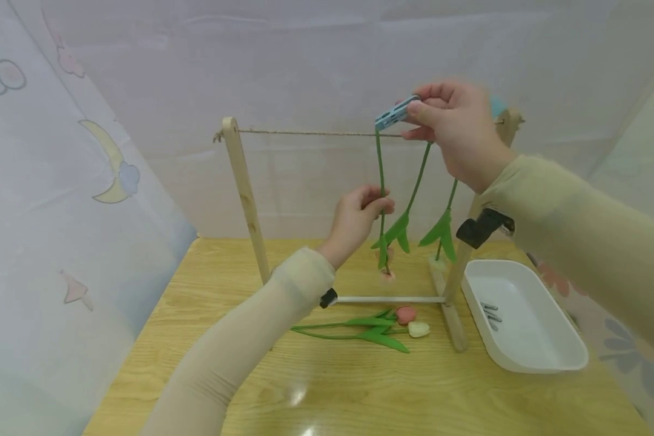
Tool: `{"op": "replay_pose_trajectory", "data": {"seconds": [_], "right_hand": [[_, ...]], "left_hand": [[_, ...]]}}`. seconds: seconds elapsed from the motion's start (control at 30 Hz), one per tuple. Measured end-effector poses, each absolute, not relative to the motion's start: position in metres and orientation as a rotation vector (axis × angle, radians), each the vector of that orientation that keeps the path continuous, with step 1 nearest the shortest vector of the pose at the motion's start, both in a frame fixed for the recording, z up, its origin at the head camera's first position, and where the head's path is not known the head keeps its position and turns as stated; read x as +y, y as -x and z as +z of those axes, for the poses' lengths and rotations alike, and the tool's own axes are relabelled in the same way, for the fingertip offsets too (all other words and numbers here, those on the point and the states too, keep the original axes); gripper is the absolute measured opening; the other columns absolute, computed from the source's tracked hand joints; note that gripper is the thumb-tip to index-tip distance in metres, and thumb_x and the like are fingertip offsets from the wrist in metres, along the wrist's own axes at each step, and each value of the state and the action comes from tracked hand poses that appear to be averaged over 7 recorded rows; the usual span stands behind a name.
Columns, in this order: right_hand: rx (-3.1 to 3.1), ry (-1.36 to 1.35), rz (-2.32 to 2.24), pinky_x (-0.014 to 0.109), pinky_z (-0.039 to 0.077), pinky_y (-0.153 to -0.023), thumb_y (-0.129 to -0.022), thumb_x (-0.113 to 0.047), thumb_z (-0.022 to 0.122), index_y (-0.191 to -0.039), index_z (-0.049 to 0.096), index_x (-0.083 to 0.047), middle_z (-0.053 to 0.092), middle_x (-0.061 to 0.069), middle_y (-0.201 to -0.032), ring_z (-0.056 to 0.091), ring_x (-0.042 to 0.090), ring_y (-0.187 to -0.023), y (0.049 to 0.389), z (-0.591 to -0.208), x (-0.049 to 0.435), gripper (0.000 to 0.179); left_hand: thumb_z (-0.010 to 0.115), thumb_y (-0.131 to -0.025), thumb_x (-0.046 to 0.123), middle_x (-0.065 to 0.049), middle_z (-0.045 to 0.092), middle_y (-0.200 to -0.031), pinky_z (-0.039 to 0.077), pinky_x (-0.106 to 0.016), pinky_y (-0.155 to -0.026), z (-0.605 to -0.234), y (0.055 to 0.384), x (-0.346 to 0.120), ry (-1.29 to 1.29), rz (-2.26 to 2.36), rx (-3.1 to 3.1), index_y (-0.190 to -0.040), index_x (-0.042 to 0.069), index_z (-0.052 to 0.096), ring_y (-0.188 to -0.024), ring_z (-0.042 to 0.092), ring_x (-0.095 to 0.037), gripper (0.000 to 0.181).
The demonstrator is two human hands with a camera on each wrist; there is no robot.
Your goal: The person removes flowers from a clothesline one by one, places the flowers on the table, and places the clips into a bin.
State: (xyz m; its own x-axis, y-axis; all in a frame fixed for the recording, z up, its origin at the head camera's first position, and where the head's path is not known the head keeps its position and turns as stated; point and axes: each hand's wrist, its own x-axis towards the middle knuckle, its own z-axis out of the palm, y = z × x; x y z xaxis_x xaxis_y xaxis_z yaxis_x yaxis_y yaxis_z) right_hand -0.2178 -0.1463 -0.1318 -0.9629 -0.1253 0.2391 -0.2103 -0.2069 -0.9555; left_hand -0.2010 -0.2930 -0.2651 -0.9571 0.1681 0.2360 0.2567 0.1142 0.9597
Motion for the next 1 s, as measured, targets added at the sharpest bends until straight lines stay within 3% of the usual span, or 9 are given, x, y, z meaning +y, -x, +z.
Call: {"op": "replay_pose_trajectory", "data": {"seconds": [0.23,0.47,1.0], "right_hand": [[-1.950,-0.414,2.334,0.022,0.058,-0.065,-0.094,0.004,0.058,-0.105,0.052,0.006,0.069,0.010,-0.096,0.068,0.017,-0.090,0.214,-0.140,-0.142,0.012],[-1.982,-0.384,2.289,0.022,0.057,-0.063,-0.093,0.002,0.060,-0.106,0.052,0.004,0.070,0.007,-0.093,0.068,0.016,-0.088,0.214,-0.144,-0.141,0.015],[-1.974,-0.397,2.226,0.021,0.057,-0.068,-0.090,-0.001,0.067,-0.114,0.051,0.002,0.067,0.008,-0.097,0.068,0.014,-0.084,0.199,-0.161,-0.135,0.029]], "left_hand": [[0.058,-0.097,0.006,-0.015,0.071,-0.102,0.054,-0.023,-0.085,-0.264,0.197,-0.296,0.433,-2.006,-2.258,-0.110,-0.004,0.064,-0.092,0.069,-0.024,0.017],[0.058,-0.098,0.007,-0.014,0.071,-0.105,0.055,-0.024,-0.086,-0.263,0.195,-0.301,0.451,-1.996,-2.274,-0.112,-0.003,0.063,-0.090,0.069,-0.020,0.019],[0.058,-0.098,0.009,-0.012,0.071,-0.108,0.055,-0.026,-0.077,-0.273,0.184,-0.313,0.437,-2.015,-2.238,-0.113,-0.001,0.063,-0.089,0.070,-0.019,0.019]]}}
